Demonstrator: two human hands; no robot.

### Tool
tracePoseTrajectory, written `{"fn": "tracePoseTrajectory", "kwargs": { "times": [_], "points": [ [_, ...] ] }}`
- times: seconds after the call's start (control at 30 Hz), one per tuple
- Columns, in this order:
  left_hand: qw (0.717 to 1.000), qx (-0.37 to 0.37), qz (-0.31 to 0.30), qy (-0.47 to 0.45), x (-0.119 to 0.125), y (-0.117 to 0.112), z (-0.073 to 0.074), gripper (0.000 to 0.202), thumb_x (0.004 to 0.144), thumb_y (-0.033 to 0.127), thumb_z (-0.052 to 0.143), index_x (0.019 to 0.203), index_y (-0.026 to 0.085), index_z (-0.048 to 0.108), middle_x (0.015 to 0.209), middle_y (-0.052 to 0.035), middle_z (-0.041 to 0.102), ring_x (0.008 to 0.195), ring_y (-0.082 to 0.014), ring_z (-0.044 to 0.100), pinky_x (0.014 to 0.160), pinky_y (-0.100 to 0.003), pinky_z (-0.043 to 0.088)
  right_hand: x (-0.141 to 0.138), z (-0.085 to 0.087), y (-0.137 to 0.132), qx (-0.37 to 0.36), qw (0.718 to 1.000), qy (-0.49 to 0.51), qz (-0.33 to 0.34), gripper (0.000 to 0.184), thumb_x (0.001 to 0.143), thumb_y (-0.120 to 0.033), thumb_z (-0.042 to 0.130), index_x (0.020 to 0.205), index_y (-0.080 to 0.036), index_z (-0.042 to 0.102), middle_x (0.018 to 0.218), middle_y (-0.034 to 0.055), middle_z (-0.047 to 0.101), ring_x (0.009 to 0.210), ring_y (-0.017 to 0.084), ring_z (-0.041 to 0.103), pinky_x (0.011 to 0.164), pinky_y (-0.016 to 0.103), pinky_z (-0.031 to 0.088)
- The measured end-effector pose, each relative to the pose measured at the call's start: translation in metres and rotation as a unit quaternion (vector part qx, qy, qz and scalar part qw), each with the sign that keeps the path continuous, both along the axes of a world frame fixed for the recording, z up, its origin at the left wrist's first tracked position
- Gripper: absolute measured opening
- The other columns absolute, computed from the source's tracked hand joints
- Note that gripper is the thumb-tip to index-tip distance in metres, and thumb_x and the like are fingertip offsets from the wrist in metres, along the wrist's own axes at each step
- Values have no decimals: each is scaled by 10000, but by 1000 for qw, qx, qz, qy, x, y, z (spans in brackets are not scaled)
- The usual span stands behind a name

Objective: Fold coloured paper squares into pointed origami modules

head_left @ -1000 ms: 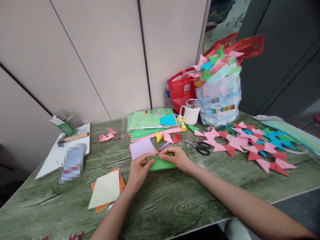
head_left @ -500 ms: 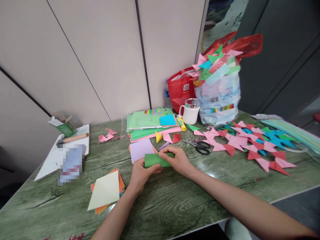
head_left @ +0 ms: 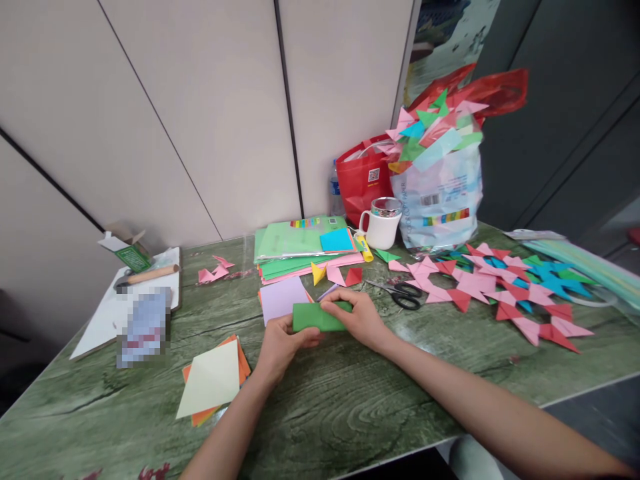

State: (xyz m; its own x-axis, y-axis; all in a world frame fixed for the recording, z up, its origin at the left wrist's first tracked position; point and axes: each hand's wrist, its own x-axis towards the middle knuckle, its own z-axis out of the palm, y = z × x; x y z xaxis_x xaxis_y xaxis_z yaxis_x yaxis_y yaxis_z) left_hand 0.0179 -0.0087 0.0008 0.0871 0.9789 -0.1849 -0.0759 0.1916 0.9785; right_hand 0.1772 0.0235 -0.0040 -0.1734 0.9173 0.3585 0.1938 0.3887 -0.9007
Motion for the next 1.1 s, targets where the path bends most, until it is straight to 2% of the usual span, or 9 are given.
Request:
{"fn": "tracePoseTrajectory", "kwargs": {
  "times": [0.3,0.4,0.5,0.6,0.67,0.73,0.9,1.03,1.1],
  "points": [
    [999,31,-17,26,-1,0,1,303,527,258,764,776,108,681,699,-47,705,634,-189,640,634,-301,513,2,2,2,-10,1000,2,4,138,735,-312,596,699,-185,637,740,29,677,712,174,604,683,283,460],
    [997,70,-27,23,-2,0,6,566,536,223,763,1071,144,596,813,-50,700,714,-181,635,672,-280,497,2,2,3,-14,1000,-5,10,140,738,-307,592,687,-185,635,724,25,675,701,172,602,679,281,460],
    [992,110,-50,-31,-5,1,9,829,584,200,735,1317,245,349,1004,-74,666,850,-191,624,744,-307,485,3,0,5,-15,999,-17,26,146,742,-301,588,679,-179,640,712,24,672,699,173,601,678,279,455],
    [986,152,-70,3,-7,1,11,611,628,178,699,1206,248,516,1090,-74,638,964,-209,583,817,-314,454,4,-2,7,-18,999,-28,39,162,747,-308,582,687,-171,644,710,28,670,695,176,599,673,284,453],
    [981,164,-74,76,-9,1,12,353,646,178,679,998,209,671,990,-63,680,929,-218,587,815,-312,446,4,-4,8,-19,998,-31,44,162,746,-310,582,694,-171,647,713,30,672,695,178,600,675,289,453],
    [975,159,-75,134,-10,0,12,239,642,192,678,878,197,718,869,-49,708,823,-218,603,758,-313,460,5,-5,9,-19,998,-34,51,151,743,-303,587,699,-172,648,719,30,674,705,180,603,683,291,453],
    [979,132,-64,141,-9,0,9,268,613,187,685,879,188,722,768,-22,711,624,-163,580,591,-250,451,4,-4,9,-23,997,-35,61,130,742,-281,593,694,-170,643,723,33,674,715,178,604,688,286,449],
    [978,132,-53,151,-8,2,7,253,622,190,669,869,180,724,709,-11,704,591,-147,559,567,-237,433,3,-4,8,-14,998,-21,49,137,739,-299,601,701,-173,636,731,32,661,720,173,597,700,287,445],
    [977,136,-42,157,-9,2,6,272,625,196,664,891,176,719,741,-14,710,615,-149,567,591,-239,436,3,-5,8,-6,999,-2,42,182,700,-320,644,807,-174,631,787,33,644,766,176,588,717,286,442]
  ]
}}
